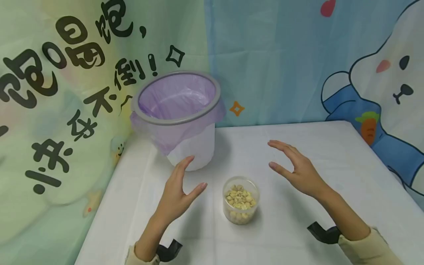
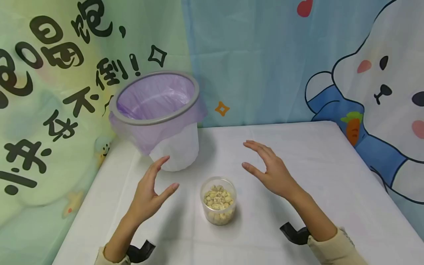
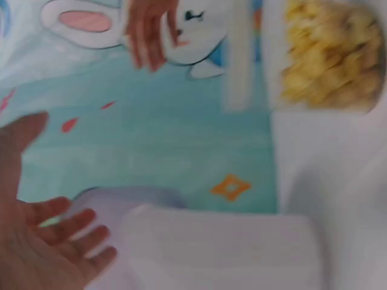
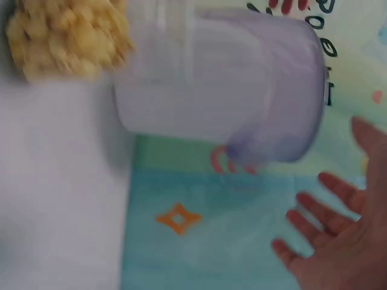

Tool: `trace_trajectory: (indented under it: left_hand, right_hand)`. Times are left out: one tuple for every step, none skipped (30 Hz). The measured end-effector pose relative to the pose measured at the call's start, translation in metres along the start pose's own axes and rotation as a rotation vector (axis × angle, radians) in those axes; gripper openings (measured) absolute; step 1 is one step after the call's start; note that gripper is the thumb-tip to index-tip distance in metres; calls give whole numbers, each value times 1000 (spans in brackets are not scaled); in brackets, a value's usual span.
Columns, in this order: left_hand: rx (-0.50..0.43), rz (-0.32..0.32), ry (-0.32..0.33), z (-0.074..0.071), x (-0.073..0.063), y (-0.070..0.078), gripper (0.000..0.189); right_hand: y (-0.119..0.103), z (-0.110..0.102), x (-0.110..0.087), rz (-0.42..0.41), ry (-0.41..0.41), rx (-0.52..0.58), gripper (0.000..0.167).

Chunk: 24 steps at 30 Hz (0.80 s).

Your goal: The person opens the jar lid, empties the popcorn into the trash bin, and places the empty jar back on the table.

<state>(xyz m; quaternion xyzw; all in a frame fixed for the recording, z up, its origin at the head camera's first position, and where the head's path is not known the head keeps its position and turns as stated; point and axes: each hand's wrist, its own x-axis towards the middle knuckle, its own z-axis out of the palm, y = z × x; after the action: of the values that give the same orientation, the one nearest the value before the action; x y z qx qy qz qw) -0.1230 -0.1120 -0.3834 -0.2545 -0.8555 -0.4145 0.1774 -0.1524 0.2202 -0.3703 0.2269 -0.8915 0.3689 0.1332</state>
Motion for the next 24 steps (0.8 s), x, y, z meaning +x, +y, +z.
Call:
trace_trajectory:
  left_hand:
    - [-25, 8, -10, 6, -3, -1, 74]
    - [-49, 13, -22, 13, -6, -3, 76]
    - [-74, 11, -37, 20, -8, -5, 80]
    - [-99, -3, -54, 28, -11, -6, 83]
    - [-122, -15, -70, 36, -14, -8, 87]
    - [-142, -29, -84, 45, -17, -10, 93]
    - [-160, -48, -100, 54, -20, -12, 98]
    - [-175, -72, -118, 63, -22, -14, 103]
    - [-188, -98, -134, 71, -25, -16, 107]
    - [-196, -122, -149, 80, -27, -18, 111]
    - [-203, -140, -164, 88, -30, -21, 115]
    - [-211, -161, -177, 95, -32, -23, 117]
    - [-219, -178, -190, 102, -34, -26, 118]
    - [-225, -195, -200, 108, -36, -28, 119]
    - [-234, -206, -208, 112, -38, -30, 120]
    - [-244, -215, -215, 117, -40, -32, 120]
    - [-254, -222, -220, 121, -42, -34, 121]
    - [-266, -227, -223, 124, -43, -35, 121]
    - [-278, -229, -223, 127, -44, -36, 121]
    - [-292, -228, -223, 130, -45, -36, 120]
    - [-317, -225, -224, 133, -45, -37, 120]
    - [-343, -218, -223, 137, -45, -37, 119]
    - [-371, -210, -223, 140, -44, -38, 119]
    - [-394, -196, -219, 144, -43, -38, 118]
  right_hand:
    - [1, 6, -2, -11, -17, 46, 56]
    - [1, 13, -3, -20, -37, 89, 58]
    - [1, 21, -6, -28, -59, 129, 59]
    - [1, 28, -8, -32, -83, 166, 61]
    - [2, 35, -10, -38, -109, 199, 64]
    - [2, 42, -12, -47, -134, 226, 66]
    - [2, 49, -15, -53, -157, 251, 69]
    - [3, 55, -16, -56, -176, 269, 72]
    - [3, 60, -18, -57, -192, 286, 75]
    - [4, 65, -20, -56, -204, 303, 78]
    - [5, 68, -22, -54, -213, 315, 80]
    - [6, 72, -23, -47, -221, 329, 81]
    - [7, 75, -25, -33, -228, 341, 83]
    - [8, 77, -26, -22, -236, 351, 84]
    - [9, 79, -27, -15, -243, 357, 85]
    - [10, 81, -28, -7, -250, 359, 86]
    - [10, 82, -29, 1, -259, 360, 86]
    - [11, 83, -30, 9, -268, 361, 86]
    - [12, 83, -31, 13, -275, 357, 86]
    - [12, 84, -31, 16, -281, 355, 85]
    - [13, 84, -32, 20, -286, 352, 85]
    - [13, 84, -32, 25, -289, 350, 84]
    - [14, 84, -32, 28, -291, 350, 83]
    - [14, 83, -33, 30, -290, 352, 83]
